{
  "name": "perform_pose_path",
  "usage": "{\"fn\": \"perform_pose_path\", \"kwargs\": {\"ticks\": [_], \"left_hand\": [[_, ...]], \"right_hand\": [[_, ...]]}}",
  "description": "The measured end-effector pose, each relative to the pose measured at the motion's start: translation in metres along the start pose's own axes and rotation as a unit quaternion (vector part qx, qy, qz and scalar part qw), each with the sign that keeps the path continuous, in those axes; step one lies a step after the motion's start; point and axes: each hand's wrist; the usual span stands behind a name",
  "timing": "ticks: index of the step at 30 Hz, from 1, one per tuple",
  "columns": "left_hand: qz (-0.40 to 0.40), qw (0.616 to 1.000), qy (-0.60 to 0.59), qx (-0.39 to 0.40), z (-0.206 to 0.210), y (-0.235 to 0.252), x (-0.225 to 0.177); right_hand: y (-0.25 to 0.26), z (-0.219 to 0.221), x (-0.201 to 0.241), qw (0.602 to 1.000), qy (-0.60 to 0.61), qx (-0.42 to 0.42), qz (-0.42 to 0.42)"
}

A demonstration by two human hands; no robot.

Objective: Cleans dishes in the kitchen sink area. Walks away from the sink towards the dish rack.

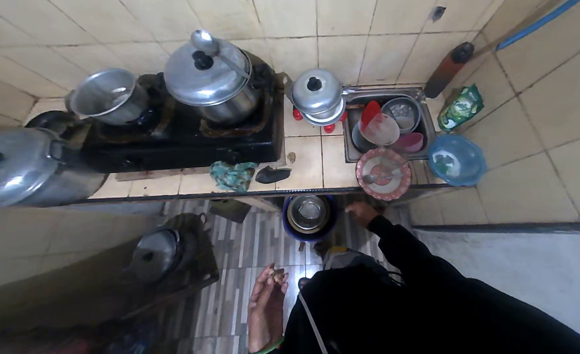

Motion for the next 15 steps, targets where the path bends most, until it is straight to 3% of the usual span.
{"fn": "perform_pose_path", "kwargs": {"ticks": [15], "left_hand": [[-0.016, 1.0, 0.008, -0.017, 0.008, 0.001, 0.002]], "right_hand": [[0.008, 0.007, -0.011, 1.0, 0.019, 0.014, -0.002]]}}
Point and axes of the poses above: each hand's wrist, its own y-axis towards the middle knuckle, its own z-axis out of the palm, x = y × z, and after that the axes turned 14 degrees about -x, right-handed
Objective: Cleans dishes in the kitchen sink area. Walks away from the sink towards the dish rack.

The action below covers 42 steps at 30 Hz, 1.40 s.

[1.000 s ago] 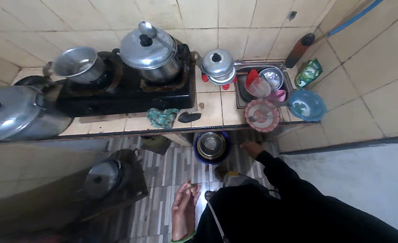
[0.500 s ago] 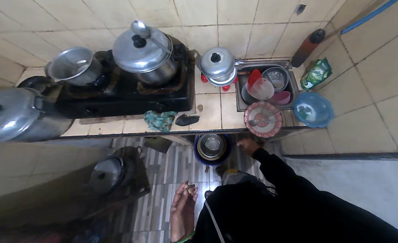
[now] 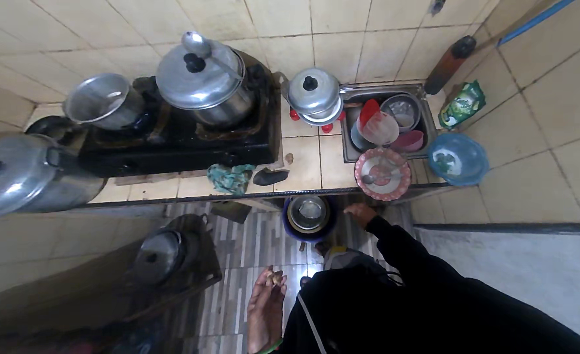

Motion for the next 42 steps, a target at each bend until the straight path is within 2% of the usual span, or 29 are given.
{"fn": "perform_pose_path", "kwargs": {"ticks": [11, 17, 23, 27, 29, 33, 38, 42], "left_hand": [[0.005, 0.999, -0.022, 0.022, -0.022, -0.002, 0.005], [0.013, 0.999, -0.028, -0.008, -0.048, -0.018, 0.001], [0.011, 0.999, -0.048, -0.017, -0.089, -0.039, 0.029], [-0.005, 0.998, -0.054, -0.016, -0.108, -0.05, 0.052], [-0.013, 0.998, -0.055, -0.019, -0.112, -0.054, 0.061], [-0.028, 0.999, -0.041, -0.021, -0.108, -0.06, 0.071], [-0.029, 0.998, -0.049, -0.02, -0.098, -0.064, 0.073], [-0.007, 0.999, -0.044, -0.027, -0.084, -0.056, 0.074]], "right_hand": [[-0.004, 0.004, 0.01, 0.999, -0.031, 0.011, -0.004], [-0.018, 0.016, 0.026, 0.998, -0.052, 0.025, -0.008], [-0.056, 0.026, 0.037, 0.998, -0.057, 0.015, -0.027], [-0.084, 0.03, 0.018, 0.999, -0.018, -0.013, -0.039], [-0.099, 0.022, 0.011, 0.998, -0.033, -0.027, -0.056], [-0.127, -0.004, 0.011, 0.998, -0.051, -0.039, -0.027], [-0.128, -0.043, -0.005, 0.989, 0.006, -0.14, -0.044], [-0.109, -0.09, -0.026, 0.969, 0.025, -0.239, -0.053]]}}
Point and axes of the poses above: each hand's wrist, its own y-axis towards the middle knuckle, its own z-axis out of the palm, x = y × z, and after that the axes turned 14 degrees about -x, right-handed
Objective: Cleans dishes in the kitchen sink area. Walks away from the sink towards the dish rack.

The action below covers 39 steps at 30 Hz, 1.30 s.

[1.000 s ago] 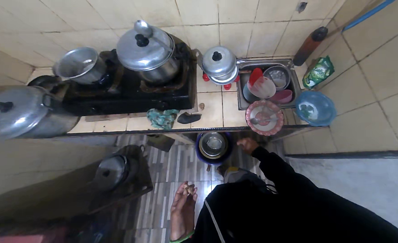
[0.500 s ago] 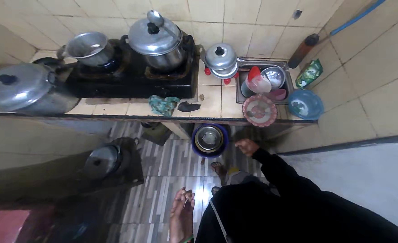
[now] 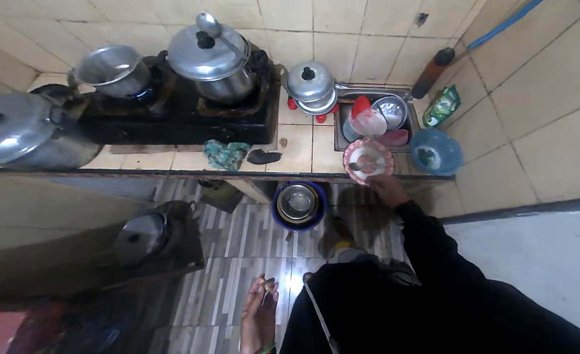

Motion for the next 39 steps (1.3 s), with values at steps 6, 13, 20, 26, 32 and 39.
{"fn": "perform_pose_path", "kwargs": {"ticks": [6, 13, 20, 26, 32, 39], "left_hand": [[0.034, 0.999, 0.003, -0.035, 0.056, 0.014, 0.009], [0.015, 0.998, 0.016, -0.058, 0.171, 0.017, 0.025], [-0.002, 0.998, 0.002, -0.06, 0.225, 0.014, 0.046], [-0.001, 0.995, -0.022, -0.098, 0.234, 0.005, 0.056], [0.003, 0.988, -0.039, -0.148, 0.232, -0.008, 0.062], [0.014, 0.977, -0.074, -0.201, 0.218, -0.03, 0.071]], "right_hand": [[0.093, -0.057, -0.048, 0.993, 0.002, -0.119, 0.007], [0.177, -0.096, -0.085, 0.993, 0.015, -0.12, 0.011], [0.22, -0.085, -0.109, 0.997, 0.043, -0.061, 0.002], [0.27, -0.071, -0.086, 0.992, 0.083, -0.04, -0.081], [0.353, -0.051, -0.012, 0.977, 0.097, -0.039, -0.186], [0.446, 0.001, 0.089, 0.983, 0.034, 0.029, -0.179]]}}
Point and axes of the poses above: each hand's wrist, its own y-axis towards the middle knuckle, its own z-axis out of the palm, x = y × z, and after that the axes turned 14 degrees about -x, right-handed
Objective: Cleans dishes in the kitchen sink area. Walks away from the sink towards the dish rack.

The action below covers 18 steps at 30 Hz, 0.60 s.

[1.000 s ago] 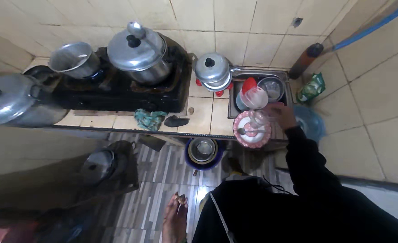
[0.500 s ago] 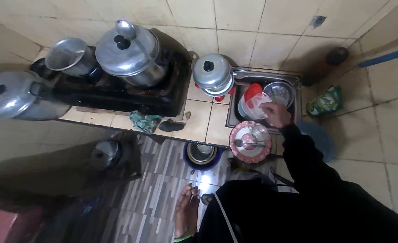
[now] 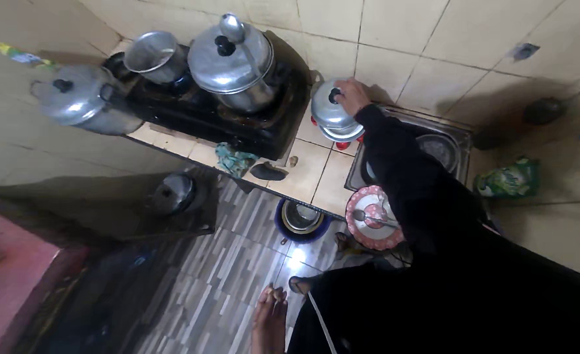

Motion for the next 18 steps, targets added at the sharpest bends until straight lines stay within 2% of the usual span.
{"fn": "perform_pose_path", "kwargs": {"ticks": [4, 7, 10, 15, 18], "left_hand": [[-0.004, 1.0, -0.002, -0.003, -0.013, 0.0, 0.008], [-0.003, 1.0, 0.024, 0.011, -0.009, 0.003, 0.007], [0.003, 0.997, 0.071, 0.024, 0.005, 0.004, -0.002], [-0.008, 0.991, 0.11, 0.071, 0.026, 0.01, -0.007], [-0.018, 0.986, 0.132, 0.096, 0.038, 0.013, -0.008]], "right_hand": [[-0.035, 0.021, 0.039, 0.996, 0.026, 0.056, -0.061], [-0.078, 0.018, 0.026, 0.992, -0.006, 0.103, -0.071], [-0.108, -0.002, -0.018, 0.994, -0.044, 0.104, -0.004], [-0.131, -0.026, -0.099, 0.963, -0.126, 0.122, 0.203], [-0.146, -0.029, -0.122, 0.947, -0.137, 0.149, 0.25]]}}
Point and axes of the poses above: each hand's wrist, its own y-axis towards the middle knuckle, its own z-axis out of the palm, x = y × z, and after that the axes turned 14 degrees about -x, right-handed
